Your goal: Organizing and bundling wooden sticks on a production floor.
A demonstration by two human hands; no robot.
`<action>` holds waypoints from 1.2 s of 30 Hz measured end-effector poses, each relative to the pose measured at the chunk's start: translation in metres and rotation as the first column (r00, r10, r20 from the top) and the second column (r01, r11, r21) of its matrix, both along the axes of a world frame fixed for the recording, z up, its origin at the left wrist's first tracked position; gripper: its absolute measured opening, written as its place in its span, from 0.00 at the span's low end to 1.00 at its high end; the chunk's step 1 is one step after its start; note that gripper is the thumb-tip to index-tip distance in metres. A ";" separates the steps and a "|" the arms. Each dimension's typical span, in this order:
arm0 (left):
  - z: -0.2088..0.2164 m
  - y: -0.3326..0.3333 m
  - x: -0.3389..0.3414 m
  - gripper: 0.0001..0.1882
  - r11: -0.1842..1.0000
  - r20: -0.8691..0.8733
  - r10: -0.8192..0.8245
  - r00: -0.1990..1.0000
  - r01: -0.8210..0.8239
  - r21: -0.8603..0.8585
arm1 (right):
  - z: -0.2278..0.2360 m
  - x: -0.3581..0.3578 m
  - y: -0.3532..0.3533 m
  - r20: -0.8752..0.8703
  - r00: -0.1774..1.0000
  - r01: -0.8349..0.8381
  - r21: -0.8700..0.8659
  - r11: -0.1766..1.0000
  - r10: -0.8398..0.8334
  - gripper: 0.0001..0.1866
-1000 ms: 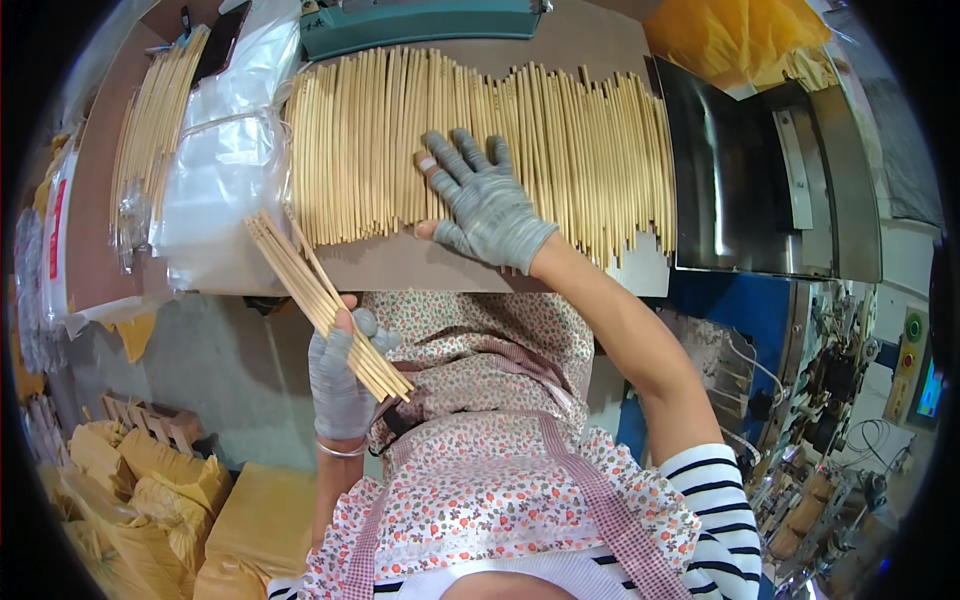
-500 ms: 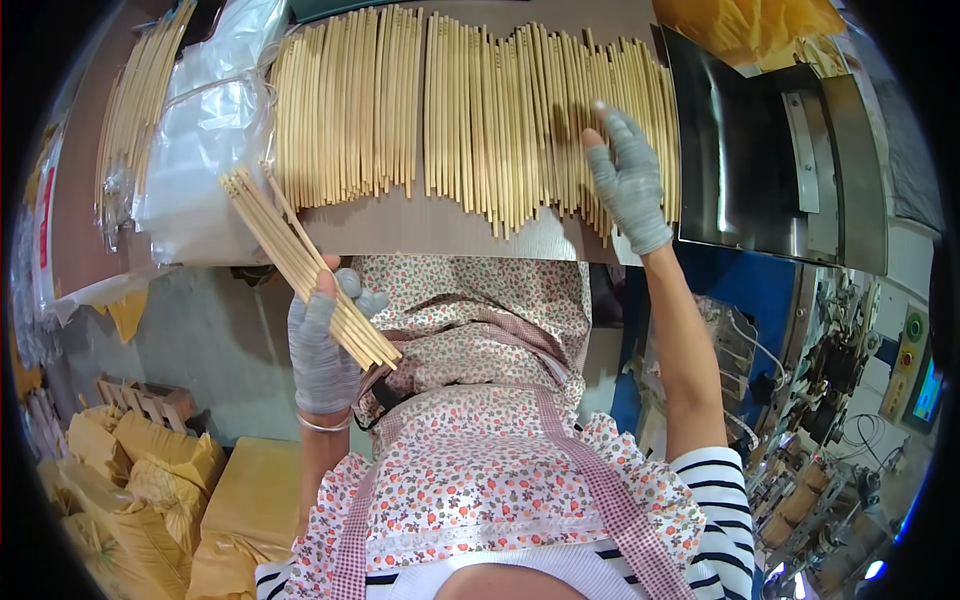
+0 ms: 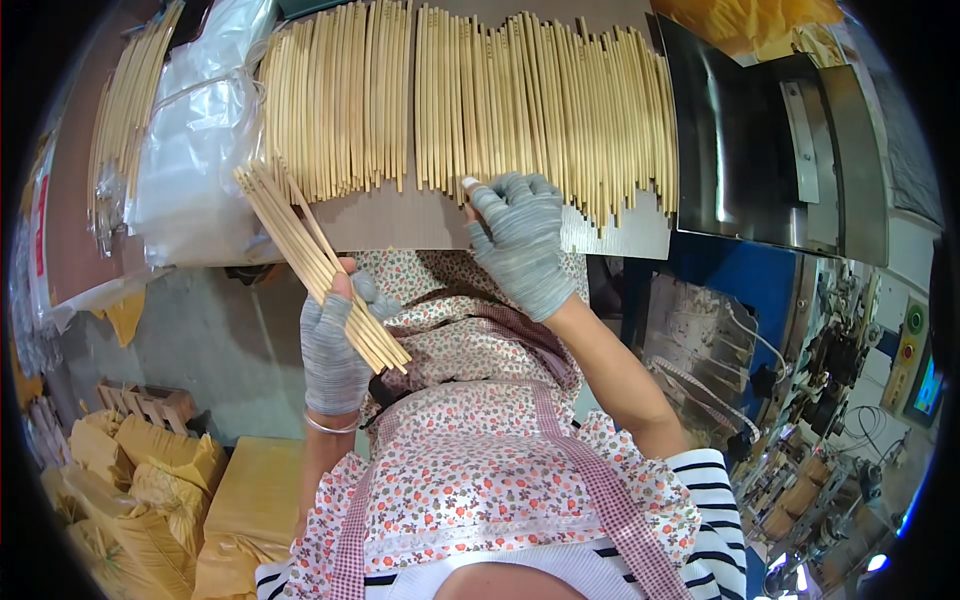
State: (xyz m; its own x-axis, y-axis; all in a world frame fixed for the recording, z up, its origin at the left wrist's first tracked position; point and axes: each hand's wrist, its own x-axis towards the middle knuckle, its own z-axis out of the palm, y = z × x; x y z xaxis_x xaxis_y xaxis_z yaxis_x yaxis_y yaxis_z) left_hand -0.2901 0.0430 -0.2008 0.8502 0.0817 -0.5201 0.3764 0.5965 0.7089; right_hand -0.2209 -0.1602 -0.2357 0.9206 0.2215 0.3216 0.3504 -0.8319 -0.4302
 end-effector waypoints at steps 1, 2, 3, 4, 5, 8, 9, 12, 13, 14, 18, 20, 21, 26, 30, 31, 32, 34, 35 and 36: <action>0.000 0.000 0.000 0.14 1.000 0.002 -0.004 1.000 0.004 0.004 | 0.000 0.000 0.000 -0.023 1.000 -0.018 -0.096 0.995 0.016 0.19; 0.000 0.001 0.000 0.15 1.000 0.022 0.006 1.000 -0.006 -0.002 | 0.000 -0.001 0.000 -0.013 1.000 0.006 -0.098 0.995 -0.007 0.19; 0.000 0.001 0.001 0.15 1.000 0.006 -0.008 1.000 0.008 0.006 | 0.000 -0.003 -0.001 -0.032 0.999 -0.030 -0.135 0.990 0.026 0.22; 0.000 0.002 0.001 0.14 1.000 0.012 -0.006 1.000 0.006 0.006 | 0.000 -0.006 -0.002 -0.054 0.996 -0.081 -0.160 0.984 0.074 0.24; 0.000 0.003 0.000 0.14 1.000 0.035 0.010 0.999 -0.009 -0.005 | 0.000 -0.010 -0.002 -0.052 0.997 -0.071 -0.172 0.982 0.063 0.24; -0.003 0.006 -0.001 0.14 0.999 0.054 0.014 0.998 -0.012 -0.036 | -0.001 -0.030 -0.005 -0.052 0.990 -0.138 -0.228 0.964 0.130 0.25; -0.004 0.007 -0.002 0.14 1.000 0.036 0.002 0.999 -0.001 -0.026 | -0.003 -0.035 -0.005 -0.059 0.991 -0.135 -0.250 0.959 0.124 0.25; -0.007 0.005 -0.005 0.13 1.000 -0.002 -0.018 1.000 0.017 -0.017 | -0.010 -0.042 -0.008 0.142 0.957 -0.205 -0.284 0.937 0.252 0.22; -0.007 0.003 -0.006 0.12 0.998 -0.011 -0.046 0.999 0.045 -0.031 | -0.012 -0.040 -0.011 0.100 0.973 -0.176 -0.269 0.947 0.209 0.22; -0.007 0.000 -0.008 0.12 0.997 -0.016 -0.058 0.998 0.057 -0.058 | -0.013 -0.037 -0.014 0.155 0.941 -0.258 -0.241 0.936 0.300 0.20; -0.001 -0.014 -0.010 0.13 0.991 -0.090 -0.135 0.987 0.136 0.014 | -0.002 -0.030 -0.019 0.335 0.844 -0.396 -0.138 0.908 0.419 0.17; 0.004 -0.019 -0.008 0.13 0.989 -0.075 -0.146 0.986 0.147 0.001 | 0.010 -0.035 -0.014 0.501 0.754 -0.439 -0.096 0.893 0.424 0.15; 0.006 -0.022 -0.006 0.13 0.990 -0.047 -0.141 0.989 0.140 -0.015 | 0.016 -0.039 -0.010 0.527 0.752 -0.431 -0.064 0.900 0.397 0.15; 0.019 -0.020 0.007 0.13 0.970 0.033 -0.109 0.994 0.113 -0.215 | 0.032 -0.052 0.011 0.442 0.609 -0.753 0.060 0.655 0.659 0.17; 0.026 -0.011 0.008 0.16 0.991 0.169 0.023 0.985 -0.001 -0.132 | 0.027 -0.040 0.011 0.383 0.661 -0.711 0.044 0.702 0.645 0.17; 0.026 -0.007 0.009 0.16 0.993 0.167 0.012 0.986 0.009 -0.119 | 0.024 -0.033 0.009 0.414 0.673 -0.697 0.075 0.713 0.614 0.17; 0.025 -0.001 0.010 0.16 0.993 0.200 0.062 0.978 -0.040 -0.113 | 0.020 -0.024 0.007 0.337 0.819 -0.522 0.101 0.847 0.465 0.17; 0.022 0.007 0.011 0.15 0.989 0.235 0.143 0.961 -0.131 -0.066 | 0.011 -0.006 0.006 0.252 0.923 -0.327 0.111 0.938 0.292 0.17; 0.019 0.010 0.011 0.15 0.993 0.240 0.116 0.964 -0.107 -0.051 | 0.006 0.003 0.007 0.153 0.962 -0.237 0.068 0.969 0.225 0.17; 0.017 0.013 0.010 0.14 0.994 0.241 0.099 0.966 -0.082 -0.078 | 0.002 0.009 0.008 0.056 0.987 -0.148 0.015 0.989 0.147 0.17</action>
State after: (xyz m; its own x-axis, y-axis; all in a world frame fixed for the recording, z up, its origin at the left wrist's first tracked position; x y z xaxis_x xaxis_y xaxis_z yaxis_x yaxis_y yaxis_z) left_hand -0.2800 0.0555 -0.1839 0.9426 0.1365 -0.3047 0.1392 0.6689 0.7302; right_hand -0.2115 -0.1523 -0.2332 0.8590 0.3472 0.3762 0.4925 -0.7612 -0.4220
